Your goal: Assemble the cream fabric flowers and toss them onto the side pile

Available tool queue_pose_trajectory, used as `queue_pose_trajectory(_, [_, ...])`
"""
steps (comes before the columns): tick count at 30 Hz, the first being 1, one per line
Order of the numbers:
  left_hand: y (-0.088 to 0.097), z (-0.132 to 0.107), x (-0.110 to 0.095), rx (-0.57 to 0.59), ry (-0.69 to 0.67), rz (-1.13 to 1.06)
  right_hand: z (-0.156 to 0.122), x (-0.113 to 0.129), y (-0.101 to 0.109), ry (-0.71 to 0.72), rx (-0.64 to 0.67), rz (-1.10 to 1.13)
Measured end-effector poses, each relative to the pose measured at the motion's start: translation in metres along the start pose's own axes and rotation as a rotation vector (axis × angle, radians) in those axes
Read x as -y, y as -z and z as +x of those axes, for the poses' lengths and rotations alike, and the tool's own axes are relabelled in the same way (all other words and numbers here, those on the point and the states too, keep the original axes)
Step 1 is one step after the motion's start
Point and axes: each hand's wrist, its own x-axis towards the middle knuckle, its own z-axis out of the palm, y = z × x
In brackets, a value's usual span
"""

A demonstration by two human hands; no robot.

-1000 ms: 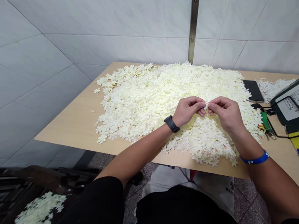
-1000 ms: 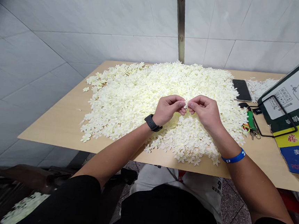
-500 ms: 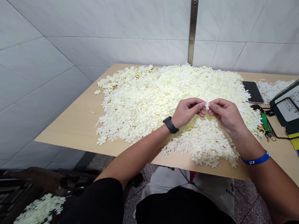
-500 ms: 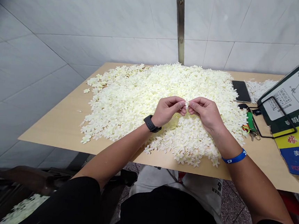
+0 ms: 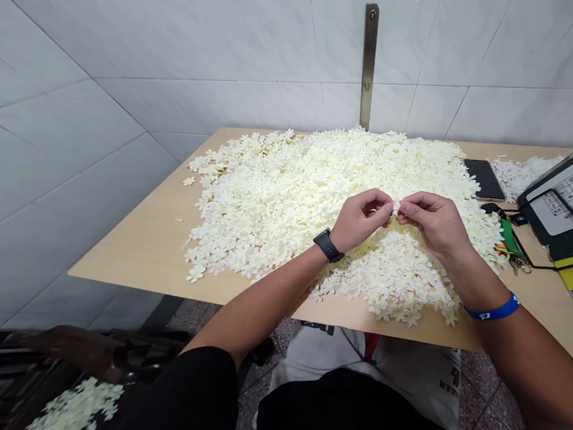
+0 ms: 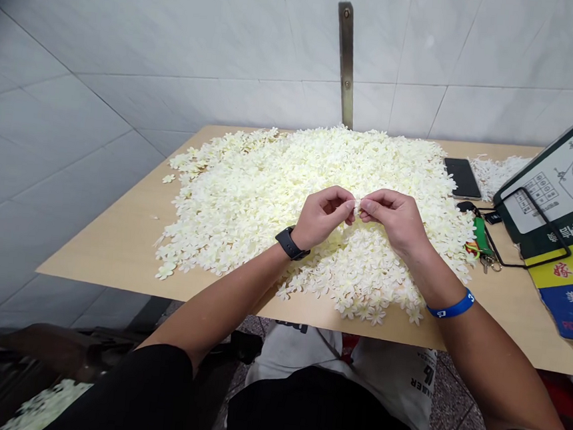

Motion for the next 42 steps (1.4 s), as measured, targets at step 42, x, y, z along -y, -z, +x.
queue_pose_trajectory(42, [0.003,0.003,0.001,0.002,0.121,-0.177,0.005,-0.008,0.007,0.114,-0.027,-0.178])
